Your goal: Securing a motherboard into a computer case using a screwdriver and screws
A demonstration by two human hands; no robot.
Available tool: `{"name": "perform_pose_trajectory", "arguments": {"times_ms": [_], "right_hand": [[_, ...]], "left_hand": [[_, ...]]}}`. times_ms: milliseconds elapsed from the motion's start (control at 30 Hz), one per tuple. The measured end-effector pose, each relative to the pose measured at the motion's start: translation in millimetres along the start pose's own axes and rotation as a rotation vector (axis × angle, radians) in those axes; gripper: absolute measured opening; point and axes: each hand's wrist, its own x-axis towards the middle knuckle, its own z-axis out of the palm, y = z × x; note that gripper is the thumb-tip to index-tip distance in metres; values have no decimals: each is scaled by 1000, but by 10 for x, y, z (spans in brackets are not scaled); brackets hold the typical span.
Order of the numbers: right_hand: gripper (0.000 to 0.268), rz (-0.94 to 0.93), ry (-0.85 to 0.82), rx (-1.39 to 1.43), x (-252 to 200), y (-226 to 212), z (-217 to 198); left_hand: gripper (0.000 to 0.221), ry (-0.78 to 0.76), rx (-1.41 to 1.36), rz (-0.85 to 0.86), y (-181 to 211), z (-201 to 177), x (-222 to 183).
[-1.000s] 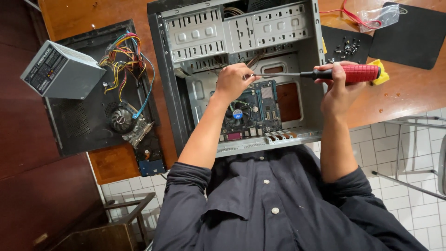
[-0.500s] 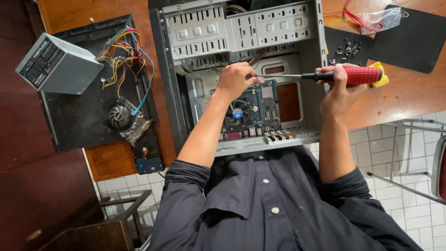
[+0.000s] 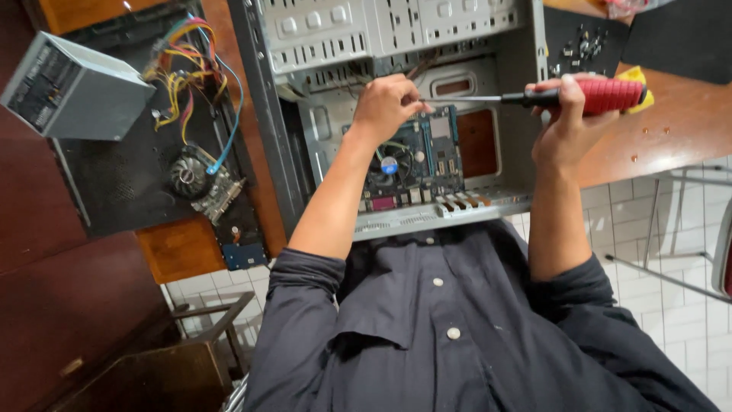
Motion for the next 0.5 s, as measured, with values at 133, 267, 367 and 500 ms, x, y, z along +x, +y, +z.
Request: {"name": "perform_pose_trajectory", "arguments": {"times_ms": [133, 267, 367, 500], "right_hand": [[18, 59, 7, -63, 1, -22, 17], [20, 68, 8, -52, 3, -20, 3], [21, 57, -31, -55, 0, 12, -20], [27, 20, -98, -111, -31, -27, -17]], "left_hand": [[35, -6, 12, -14, -68, 33, -2], [33, -67, 13, -46, -20, 21, 1], [31, -101, 23, -34, -22, 29, -11], [33, -85, 66, 26, -61, 52, -21]]}}
